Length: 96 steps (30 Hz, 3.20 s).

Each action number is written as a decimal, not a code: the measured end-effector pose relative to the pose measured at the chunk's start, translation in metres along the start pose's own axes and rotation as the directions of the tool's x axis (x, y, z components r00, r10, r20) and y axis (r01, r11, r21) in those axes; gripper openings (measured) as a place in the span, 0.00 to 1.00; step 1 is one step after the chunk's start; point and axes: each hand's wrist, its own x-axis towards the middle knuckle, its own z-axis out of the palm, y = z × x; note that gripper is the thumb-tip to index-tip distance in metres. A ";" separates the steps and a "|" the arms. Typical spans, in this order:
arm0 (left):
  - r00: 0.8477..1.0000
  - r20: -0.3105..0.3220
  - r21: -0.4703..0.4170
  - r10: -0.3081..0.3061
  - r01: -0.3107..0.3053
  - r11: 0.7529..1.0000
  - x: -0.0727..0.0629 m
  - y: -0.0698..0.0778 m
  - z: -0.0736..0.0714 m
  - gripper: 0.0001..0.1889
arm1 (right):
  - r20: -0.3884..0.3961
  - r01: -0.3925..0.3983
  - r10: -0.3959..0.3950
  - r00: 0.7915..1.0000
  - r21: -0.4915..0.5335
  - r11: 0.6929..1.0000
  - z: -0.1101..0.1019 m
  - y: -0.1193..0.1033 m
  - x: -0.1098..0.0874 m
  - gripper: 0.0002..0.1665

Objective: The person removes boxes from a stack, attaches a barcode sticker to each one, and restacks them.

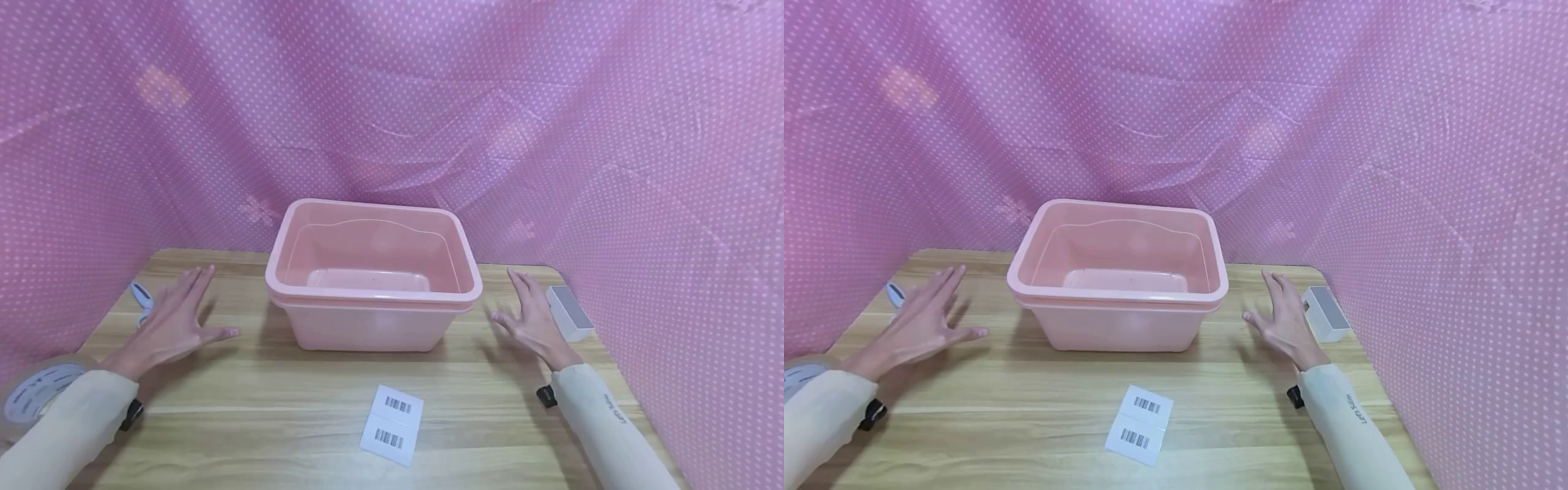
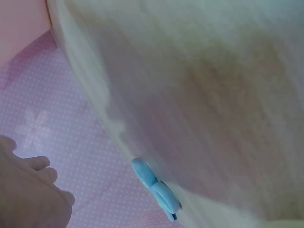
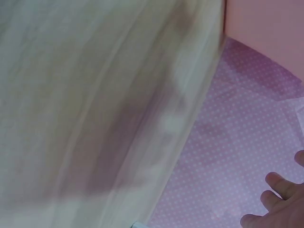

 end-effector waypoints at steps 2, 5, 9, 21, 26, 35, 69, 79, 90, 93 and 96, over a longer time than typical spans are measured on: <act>1.000 0.006 -0.029 0.004 -0.004 1.000 0.001 0.001 -0.001 0.69 | 0.002 -0.019 0.019 1.000 0.020 1.000 -0.002 -0.003 0.000 0.56; 1.000 0.029 -0.100 -0.010 0.013 0.995 0.003 0.004 -0.003 0.70 | -0.010 -0.048 0.049 0.999 0.086 0.995 -0.006 -0.011 0.001 0.51; 0.995 0.079 -0.201 -0.061 0.075 0.977 0.007 0.011 -0.009 0.70 | -0.055 -0.041 0.055 0.997 0.235 0.971 -0.013 -0.023 0.005 0.45; 0.989 0.147 -0.499 -0.031 0.101 0.861 0.011 0.042 -0.025 0.62 | 0.023 -0.150 0.189 0.982 0.707 0.692 -0.038 -0.074 0.028 0.32; 0.993 0.115 -0.603 0.003 0.068 0.795 0.012 0.054 -0.028 0.57 | 0.097 -0.191 0.208 0.973 0.845 0.500 -0.043 -0.088 0.038 0.17; 0.997 0.067 -0.687 0.047 0.012 0.727 0.016 0.080 -0.027 0.58 | 0.220 -0.281 0.184 0.958 0.846 0.452 -0.046 -0.104 0.048 0.11; 0.999 0.032 -0.640 -0.028 0.042 0.767 0.028 0.128 -0.024 0.49 | 0.373 -0.475 0.296 0.879 0.736 0.483 -0.042 -0.126 0.080 0.27; 0.999 0.001 -0.643 -0.042 0.033 0.765 0.025 0.128 -0.026 0.48 | 0.407 -0.503 0.296 0.864 0.722 0.476 -0.036 -0.133 0.086 0.04; 0.998 -0.040 -0.572 -0.040 0.010 0.820 0.019 0.123 -0.030 0.46 | 0.407 -0.469 0.245 0.880 0.662 0.585 -0.035 -0.136 0.098 0.06; 0.998 -0.055 -0.559 -0.023 -0.012 0.829 0.020 0.121 -0.030 0.45 | 0.416 -0.471 0.235 0.879 0.668 0.577 -0.036 -0.135 0.098 0.06; 0.998 -0.065 -0.546 -0.009 -0.028 0.837 0.020 0.120 -0.029 0.44 | 0.428 -0.483 0.238 0.872 0.668 0.566 -0.036 -0.135 0.098 0.08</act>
